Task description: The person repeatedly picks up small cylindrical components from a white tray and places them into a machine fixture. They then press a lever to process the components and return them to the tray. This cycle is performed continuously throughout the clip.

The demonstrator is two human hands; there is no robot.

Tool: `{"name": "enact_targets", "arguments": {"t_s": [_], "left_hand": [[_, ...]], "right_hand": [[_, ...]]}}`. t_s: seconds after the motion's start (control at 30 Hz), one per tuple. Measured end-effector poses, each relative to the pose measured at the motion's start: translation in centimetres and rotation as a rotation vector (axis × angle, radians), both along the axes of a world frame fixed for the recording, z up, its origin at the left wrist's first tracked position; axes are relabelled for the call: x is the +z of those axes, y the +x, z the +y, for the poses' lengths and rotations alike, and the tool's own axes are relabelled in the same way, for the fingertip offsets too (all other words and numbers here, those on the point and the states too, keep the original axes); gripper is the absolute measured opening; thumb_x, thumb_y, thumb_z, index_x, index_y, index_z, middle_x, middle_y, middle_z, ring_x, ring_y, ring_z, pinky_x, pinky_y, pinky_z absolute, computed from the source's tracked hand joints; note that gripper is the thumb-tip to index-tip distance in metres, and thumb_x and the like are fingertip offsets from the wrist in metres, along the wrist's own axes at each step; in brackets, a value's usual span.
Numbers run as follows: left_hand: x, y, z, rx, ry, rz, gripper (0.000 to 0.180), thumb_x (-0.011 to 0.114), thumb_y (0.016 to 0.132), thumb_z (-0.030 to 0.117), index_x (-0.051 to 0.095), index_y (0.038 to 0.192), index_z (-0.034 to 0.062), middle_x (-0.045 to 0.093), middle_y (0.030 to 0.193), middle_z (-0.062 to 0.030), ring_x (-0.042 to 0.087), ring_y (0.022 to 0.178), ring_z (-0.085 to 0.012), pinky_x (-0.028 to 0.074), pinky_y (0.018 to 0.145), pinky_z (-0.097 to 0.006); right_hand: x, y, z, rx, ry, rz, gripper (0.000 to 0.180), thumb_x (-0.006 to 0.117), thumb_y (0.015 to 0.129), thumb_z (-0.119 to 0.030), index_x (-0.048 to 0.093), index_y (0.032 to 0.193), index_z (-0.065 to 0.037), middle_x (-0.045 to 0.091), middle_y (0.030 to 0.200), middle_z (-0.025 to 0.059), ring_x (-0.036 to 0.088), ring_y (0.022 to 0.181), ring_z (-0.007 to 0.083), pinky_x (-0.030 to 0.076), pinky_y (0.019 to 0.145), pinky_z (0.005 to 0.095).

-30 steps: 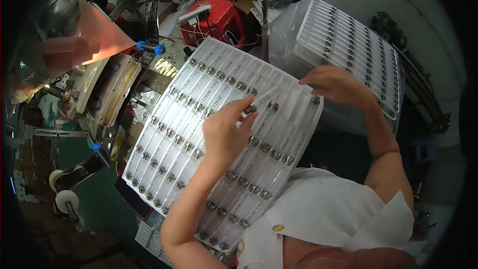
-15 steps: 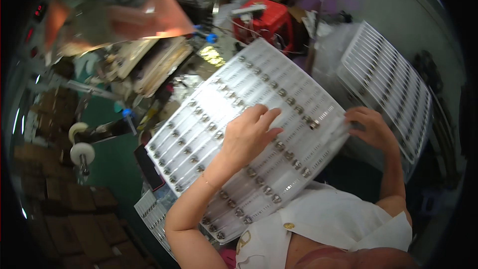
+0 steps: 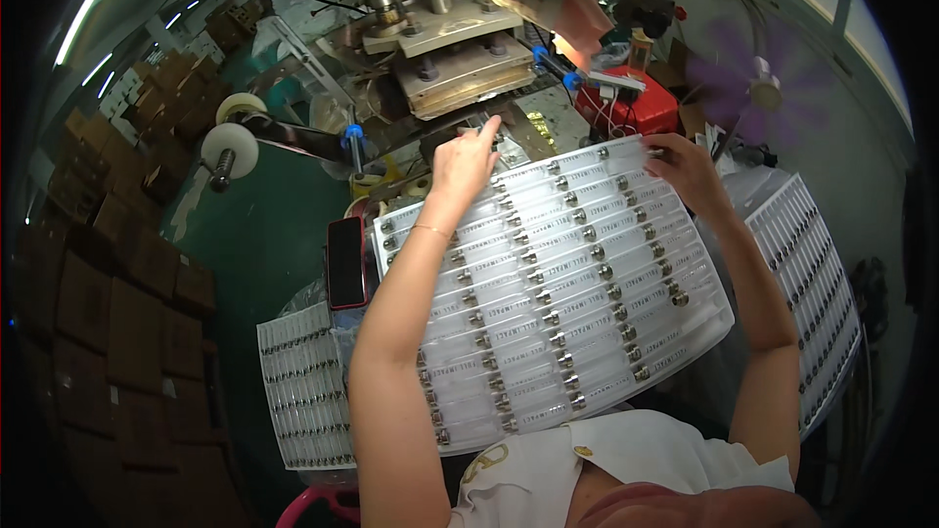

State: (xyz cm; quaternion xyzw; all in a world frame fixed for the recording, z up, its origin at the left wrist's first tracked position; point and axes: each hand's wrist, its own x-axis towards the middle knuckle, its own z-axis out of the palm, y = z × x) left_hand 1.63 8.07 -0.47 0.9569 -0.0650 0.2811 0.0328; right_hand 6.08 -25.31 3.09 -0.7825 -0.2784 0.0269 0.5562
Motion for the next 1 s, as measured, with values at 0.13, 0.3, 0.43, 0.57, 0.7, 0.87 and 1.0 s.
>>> {"name": "enact_targets", "arguments": {"t_s": [0.13,0.3,0.43,0.57,0.7,0.87,1.0], "left_hand": [[0.5,1.0,1.9,-0.048,0.226,-0.058,0.014,0.059,0.079,0.010,0.059,0.092,0.0072,0.062,0.075,-0.0084,0.064,0.068,-0.0254,0.051,0.057,-0.036],[1.5,-5.6,-1.8,-0.299,0.133,-0.268,0.020,0.060,0.079,0.010,0.061,0.099,0.0066,0.056,0.066,-0.0056,0.059,0.059,-0.0203,0.048,0.051,-0.031],[0.5,-13.2,-2.5,-0.353,-0.115,-0.135,0.031,0.066,0.075,0.007,0.062,0.106,0.0062,0.056,0.069,-0.0059,0.058,0.058,-0.0195,0.047,0.051,-0.032],[-0.1,-15.9,-1.9,-0.325,-0.259,-0.088,0.037,0.068,0.072,0.005,0.063,0.109,0.0072,0.061,0.075,-0.0054,0.059,0.061,-0.0199,0.048,0.052,-0.031],[0.0,-15.8,-1.8,-0.278,-0.356,-0.037,0.040,0.068,0.070,0.002,0.064,0.110,0.0086,0.063,0.078,-0.0060,0.061,0.064,-0.0203,0.049,0.054,-0.031],[0.2,-15.9,-1.7,-0.273,-0.407,-0.016,0.040,0.069,0.069,0.000,0.065,0.108,0.0083,0.064,0.078,-0.0071,0.061,0.065,-0.0214,0.049,0.055,-0.030],[0.2,-15.7,-1.6,-0.286,-0.413,0.006,0.042,0.069,0.068,-0.001,0.065,0.108,0.0079,0.064,0.078,-0.0079,0.061,0.065,-0.0219,0.049,0.056,-0.030]], "right_hand": [[1.5,1.5,8.9,0.001,-0.180,-0.298,0.029,0.067,0.079,-0.006,0.063,0.107,-0.002,0.067,0.096,0.0117,0.064,0.083,0.0167,0.050,0.075,0.0280],[-1.9,3.6,15.9,0.057,-0.126,-0.824,0.025,0.068,0.078,-0.010,0.060,0.101,-0.004,0.063,0.100,0.0105,0.064,0.085,0.0292,0.053,0.071,0.0365],[-3.8,2.9,19.5,0.144,-0.330,-1.013,0.031,0.067,0.074,-0.008,0.060,0.104,-0.005,0.059,0.109,0.0098,0.062,0.092,0.0293,0.052,0.076,0.0361],[-4.2,3.7,20.5,0.159,-0.326,-0.824,0.043,0.069,0.074,-0.008,0.058,0.116,-0.007,0.058,0.112,0.0124,0.058,0.100,0.0315,0.049,0.085,0.0398],[-4.0,5.1,21.0,0.119,-0.433,-0.452,0.058,0.074,0.073,-0.018,0.050,0.124,-0.008,0.060,0.109,0.0166,0.059,0.098,0.0340,0.048,0.081,0.0407],[-2.4,6.0,21.4,0.333,-0.514,-0.360,0.058,0.073,0.074,-0.022,0.050,0.126,-0.009,0.064,0.104,0.0186,0.060,0.098,0.0355,0.047,0.083,0.0421],[-3.3,6.1,21.1,0.250,-0.453,-0.338,0.062,0.076,0.071,-0.022,0.051,0.126,-0.008,0.064,0.100,0.0180,0.061,0.093,0.0331,0.047,0.080,0.0400]]}}
